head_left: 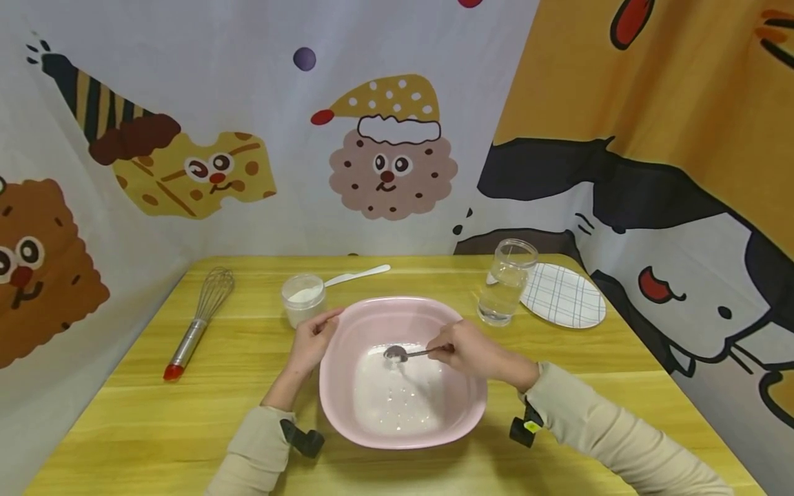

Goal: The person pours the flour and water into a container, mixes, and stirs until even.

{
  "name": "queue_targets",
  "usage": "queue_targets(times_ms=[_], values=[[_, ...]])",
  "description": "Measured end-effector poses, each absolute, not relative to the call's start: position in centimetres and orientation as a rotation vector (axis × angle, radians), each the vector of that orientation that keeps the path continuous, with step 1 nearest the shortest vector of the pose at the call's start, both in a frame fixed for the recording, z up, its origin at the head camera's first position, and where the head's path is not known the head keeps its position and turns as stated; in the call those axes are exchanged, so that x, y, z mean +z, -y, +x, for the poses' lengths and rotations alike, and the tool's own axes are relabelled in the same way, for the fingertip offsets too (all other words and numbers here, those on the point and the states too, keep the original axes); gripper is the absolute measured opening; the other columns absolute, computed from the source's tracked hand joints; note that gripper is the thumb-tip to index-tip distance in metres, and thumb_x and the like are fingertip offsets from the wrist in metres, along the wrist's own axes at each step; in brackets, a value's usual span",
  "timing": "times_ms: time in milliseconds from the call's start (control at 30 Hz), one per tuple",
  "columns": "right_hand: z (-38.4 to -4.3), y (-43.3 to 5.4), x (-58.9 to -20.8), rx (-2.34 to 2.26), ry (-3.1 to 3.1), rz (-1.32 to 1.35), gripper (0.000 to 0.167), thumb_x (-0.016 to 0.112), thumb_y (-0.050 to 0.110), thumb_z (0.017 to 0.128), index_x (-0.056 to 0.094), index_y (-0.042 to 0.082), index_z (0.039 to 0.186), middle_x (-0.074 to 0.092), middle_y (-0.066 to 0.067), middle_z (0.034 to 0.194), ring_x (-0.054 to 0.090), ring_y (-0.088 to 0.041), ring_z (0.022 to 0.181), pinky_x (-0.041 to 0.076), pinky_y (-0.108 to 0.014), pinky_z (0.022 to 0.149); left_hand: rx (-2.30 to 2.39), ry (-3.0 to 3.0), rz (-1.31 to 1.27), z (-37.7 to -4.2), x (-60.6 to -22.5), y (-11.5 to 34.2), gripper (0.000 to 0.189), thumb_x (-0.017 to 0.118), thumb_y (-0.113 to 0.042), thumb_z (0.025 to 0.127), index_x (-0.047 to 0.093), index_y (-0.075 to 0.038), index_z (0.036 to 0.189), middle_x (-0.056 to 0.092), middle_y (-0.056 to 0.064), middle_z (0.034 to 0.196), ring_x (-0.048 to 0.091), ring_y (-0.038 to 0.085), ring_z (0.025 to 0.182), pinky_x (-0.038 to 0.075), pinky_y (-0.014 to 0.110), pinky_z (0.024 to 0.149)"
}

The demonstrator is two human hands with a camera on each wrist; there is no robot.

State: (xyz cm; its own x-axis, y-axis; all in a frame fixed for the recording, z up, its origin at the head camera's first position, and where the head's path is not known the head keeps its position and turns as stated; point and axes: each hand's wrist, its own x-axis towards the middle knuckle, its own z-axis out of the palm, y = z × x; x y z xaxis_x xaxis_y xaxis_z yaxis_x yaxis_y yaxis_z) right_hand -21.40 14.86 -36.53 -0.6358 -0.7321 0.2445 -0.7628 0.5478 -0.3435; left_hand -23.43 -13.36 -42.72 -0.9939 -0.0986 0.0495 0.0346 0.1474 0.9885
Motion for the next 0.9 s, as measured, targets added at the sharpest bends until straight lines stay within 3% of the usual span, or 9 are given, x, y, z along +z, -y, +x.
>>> queue_targets(times_ms=[300, 400, 633, 900], values=[[-21.38, -15.12, -36.71, 0.613, 2.693, 1.352, 0.008, 0.068, 0.005, 0.072, 0.072, 0.006, 0.080, 0.067, -0.004, 0.070, 0.055, -0.001, 0.059, 0.043, -0.008, 0.053, -1.946, 2.297, 0.038, -23.40, -42.99, 13.33, 0.027, 0.051, -0.012, 0.088, 0.060, -0.002, 0.112, 0.052, 0.000, 0.066, 0.049, 0.006, 0.059, 0.044, 0.018, 0.054], [-21.42, -15.20, -36.75, 0.658, 2.733, 1.249, 0.009, 0.068, 0.005, 0.073, 0.071, 0.005, 0.081, 0.068, -0.005, 0.072, 0.056, -0.002, 0.060, 0.044, -0.010, 0.054, -1.942, 2.297, 0.041, -23.41, -42.95, 13.29, 0.027, 0.051, -0.013, 0.088, 0.061, -0.003, 0.111, 0.051, -0.001, 0.066, 0.049, 0.006, 0.059, 0.044, 0.019, 0.054], [-21.73, -15.40, -36.99, 0.832, 2.877, 0.934, 0.007, 0.066, 0.007, 0.076, 0.071, 0.004, 0.080, 0.067, -0.004, 0.067, 0.044, 0.000, 0.049, 0.039, -0.015, 0.043, -1.936, 2.304, 0.044, -23.40, -42.95, 13.16, 0.027, 0.052, -0.013, 0.088, 0.061, -0.003, 0.111, 0.052, 0.002, 0.068, 0.049, 0.006, 0.061, 0.044, 0.018, 0.055], [-21.71, -15.53, -36.16, 1.161, 3.002, 1.390, 0.009, 0.065, 0.004, 0.076, 0.071, 0.001, 0.081, 0.066, -0.013, 0.066, 0.045, 0.002, 0.048, 0.036, -0.012, 0.043, -1.936, 2.313, 0.055, -23.43, -42.90, 13.31, 0.027, 0.051, -0.013, 0.089, 0.061, -0.004, 0.112, 0.052, 0.001, 0.068, 0.050, 0.007, 0.061, 0.044, 0.019, 0.055]])
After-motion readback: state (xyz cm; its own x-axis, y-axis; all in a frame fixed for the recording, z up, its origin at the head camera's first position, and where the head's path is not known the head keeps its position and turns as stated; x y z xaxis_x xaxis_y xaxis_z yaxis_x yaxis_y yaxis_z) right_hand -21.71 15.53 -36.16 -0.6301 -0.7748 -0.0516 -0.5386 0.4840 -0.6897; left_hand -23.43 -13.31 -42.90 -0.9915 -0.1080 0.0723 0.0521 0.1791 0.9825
